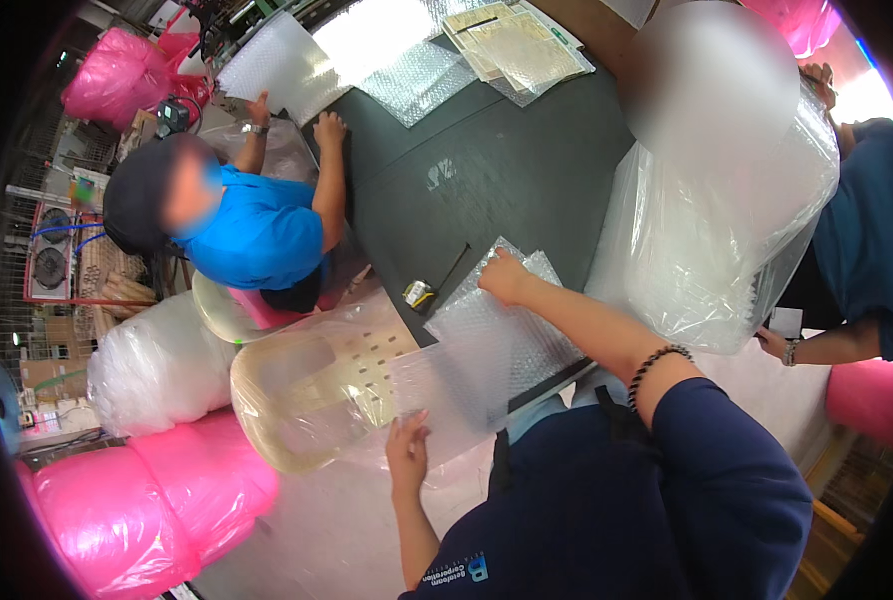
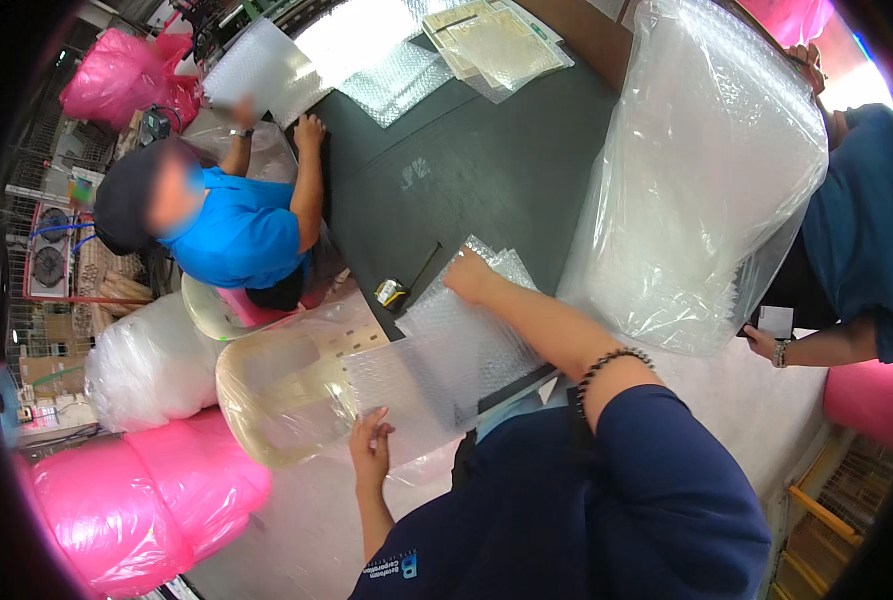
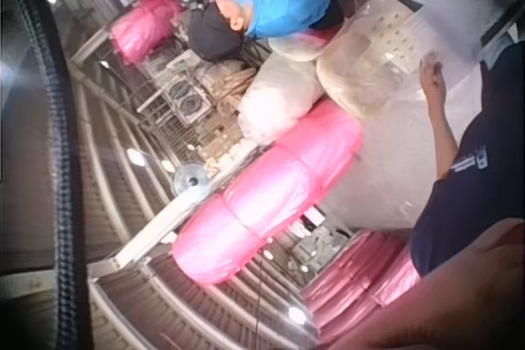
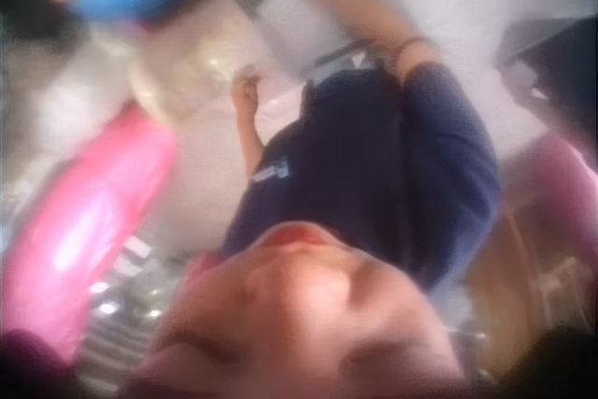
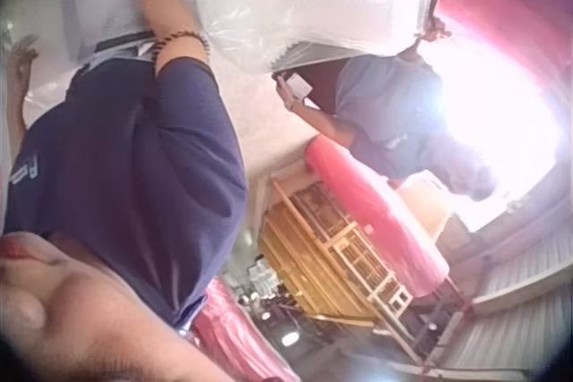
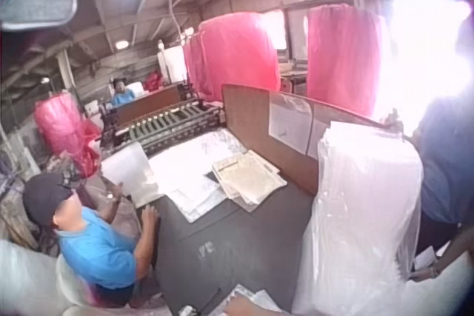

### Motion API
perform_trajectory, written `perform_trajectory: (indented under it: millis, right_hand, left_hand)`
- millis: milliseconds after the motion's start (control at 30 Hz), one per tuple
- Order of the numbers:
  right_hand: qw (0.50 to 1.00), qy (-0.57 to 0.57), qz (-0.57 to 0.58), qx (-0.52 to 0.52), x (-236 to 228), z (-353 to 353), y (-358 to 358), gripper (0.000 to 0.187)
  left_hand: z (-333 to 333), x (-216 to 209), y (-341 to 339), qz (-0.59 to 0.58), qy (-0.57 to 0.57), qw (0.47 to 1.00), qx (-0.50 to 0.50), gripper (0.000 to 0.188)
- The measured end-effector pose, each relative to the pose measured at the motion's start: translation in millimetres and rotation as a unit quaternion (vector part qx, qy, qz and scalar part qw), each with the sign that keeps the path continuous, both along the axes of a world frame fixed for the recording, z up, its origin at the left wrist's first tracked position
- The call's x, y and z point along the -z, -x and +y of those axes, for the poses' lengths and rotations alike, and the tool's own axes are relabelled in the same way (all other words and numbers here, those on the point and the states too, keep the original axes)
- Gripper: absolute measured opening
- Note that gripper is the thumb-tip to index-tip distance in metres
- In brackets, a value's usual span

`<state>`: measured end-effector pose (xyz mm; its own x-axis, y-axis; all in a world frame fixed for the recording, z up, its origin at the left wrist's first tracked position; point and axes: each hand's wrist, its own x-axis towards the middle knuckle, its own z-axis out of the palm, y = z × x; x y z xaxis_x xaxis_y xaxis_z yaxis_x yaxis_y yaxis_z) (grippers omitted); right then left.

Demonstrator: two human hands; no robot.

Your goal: The person stacks and arranges sheets of bubble wrap on a table, organizing them into neat piles. Another person in a blue shirt works alongside, also handling bubble wrap. The recorder occasionally lifts and moves stacks of the material.

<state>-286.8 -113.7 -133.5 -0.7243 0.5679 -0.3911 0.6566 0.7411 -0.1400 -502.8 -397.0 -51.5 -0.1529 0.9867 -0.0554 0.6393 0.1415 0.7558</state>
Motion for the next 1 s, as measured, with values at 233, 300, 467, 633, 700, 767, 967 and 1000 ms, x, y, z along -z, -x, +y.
perform_trajectory:
  millis: [233, 300, 467, 633, 700, 767, 967, 1000]
  right_hand:
    - [0.886, -0.063, 0.454, 0.072, -151, -34, -49, 0.014]
    - [0.895, -0.092, 0.432, -0.064, -134, -72, -42, 0.011]
    - [0.934, 0.114, 0.237, -0.243, 8, -162, -27, 0.027]
    - [0.850, 0.152, 0.428, 0.266, 51, -85, -19, 0.049]
    - [0.925, -0.105, 0.248, 0.270, 45, -57, -25, 0.057]
    - [0.952, -0.078, 0.208, 0.210, 41, -45, -41, 0.053]
    - [0.923, -0.060, 0.258, 0.281, -9, 33, -32, 0.021]
    - [0.880, -0.182, 0.331, 0.290, -44, 41, -29, 0.015]
  left_hand:
    - [-9, 87, 60, -0.303, 0.199, 0.921, -0.146, 0.035]
    - [1, 99, 61, -0.368, 0.224, 0.877, -0.212, 0.064]
    - [26, 120, 84, -0.457, 0.275, 0.845, -0.043, 0.054]
    - [49, 58, 31, -0.127, 0.178, 0.972, -0.083, 0.045]
    - [50, 48, 18, -0.154, 0.129, 0.970, -0.135, 0.040]
    - [39, 58, 26, -0.112, 0.117, 0.984, -0.076, 0.039]
    - [36, 57, 42, -0.079, 0.135, 0.987, -0.037, 0.033]
    - [34, 63, 45, -0.091, 0.120, 0.987, -0.056, 0.034]
